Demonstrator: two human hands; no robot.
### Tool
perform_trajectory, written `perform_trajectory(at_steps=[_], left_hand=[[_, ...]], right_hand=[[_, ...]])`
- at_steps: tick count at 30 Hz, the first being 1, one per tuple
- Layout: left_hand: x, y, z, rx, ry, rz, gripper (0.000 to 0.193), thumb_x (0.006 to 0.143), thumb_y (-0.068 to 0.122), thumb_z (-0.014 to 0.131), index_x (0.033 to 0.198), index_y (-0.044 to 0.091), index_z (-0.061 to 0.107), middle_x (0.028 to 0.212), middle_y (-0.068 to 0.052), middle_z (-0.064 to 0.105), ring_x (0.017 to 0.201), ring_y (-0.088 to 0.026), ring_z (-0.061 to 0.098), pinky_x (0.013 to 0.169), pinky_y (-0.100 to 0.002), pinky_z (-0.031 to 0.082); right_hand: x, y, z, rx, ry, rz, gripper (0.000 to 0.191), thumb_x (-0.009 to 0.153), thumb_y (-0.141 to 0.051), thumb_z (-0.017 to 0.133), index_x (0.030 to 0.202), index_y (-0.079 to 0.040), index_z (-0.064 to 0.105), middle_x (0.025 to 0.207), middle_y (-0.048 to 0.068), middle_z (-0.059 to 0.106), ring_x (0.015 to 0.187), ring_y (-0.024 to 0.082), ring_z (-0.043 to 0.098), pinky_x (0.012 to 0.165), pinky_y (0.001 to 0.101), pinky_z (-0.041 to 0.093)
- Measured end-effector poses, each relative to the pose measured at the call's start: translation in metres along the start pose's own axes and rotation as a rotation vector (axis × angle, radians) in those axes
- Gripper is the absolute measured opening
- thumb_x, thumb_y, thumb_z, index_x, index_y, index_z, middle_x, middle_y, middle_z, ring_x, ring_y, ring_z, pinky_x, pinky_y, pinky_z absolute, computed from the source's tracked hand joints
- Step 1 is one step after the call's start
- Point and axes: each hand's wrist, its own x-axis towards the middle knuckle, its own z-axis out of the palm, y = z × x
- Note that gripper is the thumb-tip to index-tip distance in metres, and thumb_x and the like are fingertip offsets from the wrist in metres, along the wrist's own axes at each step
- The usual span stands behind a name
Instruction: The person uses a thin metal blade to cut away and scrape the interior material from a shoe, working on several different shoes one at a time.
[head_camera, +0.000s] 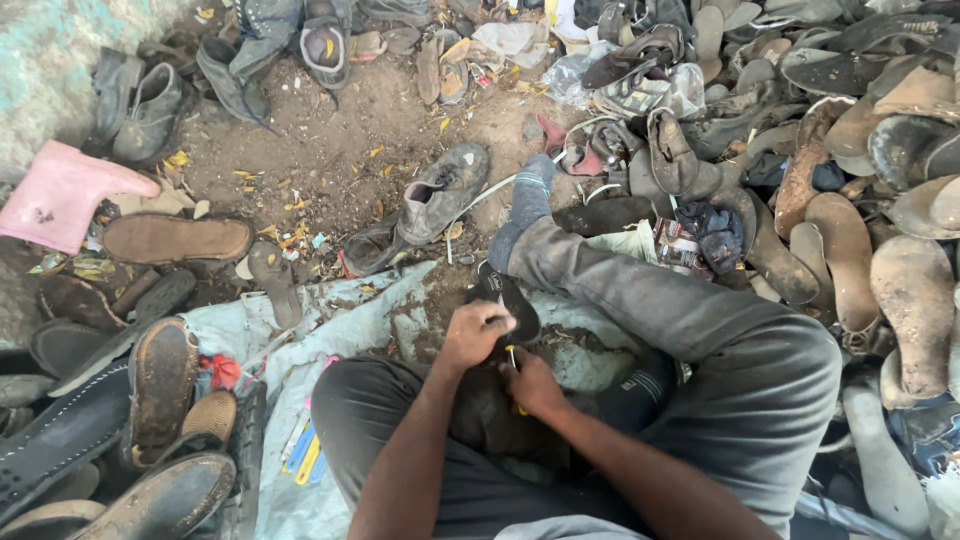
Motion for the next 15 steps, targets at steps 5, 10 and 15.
perform_trajectory(at_steps=[5,10,15], left_hand=[[0.003,0.006,-0.014,0.380,-0.226,-0.451,0.038,0.095,0.042,0.077,0.091,0.004,0.079,0.087,-0.020,0.073,0.088,-0.036,0.072,0.082,-0.043,0.055],[0.011,0.000,0.013,0.814,0.416,-0.177,0.063,0.047,0.031,0.091,0.100,0.000,0.076,0.101,-0.027,0.073,0.092,-0.048,0.070,0.074,-0.057,0.054],[0.024,-0.035,0.016,0.697,0.207,-0.520,0.054,0.068,0.039,0.078,0.106,0.000,0.073,0.108,-0.025,0.073,0.099,-0.043,0.070,0.083,-0.052,0.055]], right_hand=[[-0.018,0.013,-0.018,-0.136,0.000,-0.019,0.039,0.095,-0.023,0.062,0.132,-0.011,0.061,0.083,0.023,0.073,0.082,0.042,0.074,0.076,0.0498,0.055],[-0.007,0.030,-0.038,-0.247,0.268,-0.299,0.043,0.093,-0.026,0.065,0.133,-0.009,0.062,0.095,0.027,0.071,0.092,0.047,0.069,0.076,0.0525,0.054],[0.029,0.014,-0.057,-0.405,0.242,-0.408,0.049,0.095,-0.028,0.062,0.140,-0.010,0.055,0.095,0.025,0.072,0.091,0.048,0.067,0.076,0.0553,0.052]])
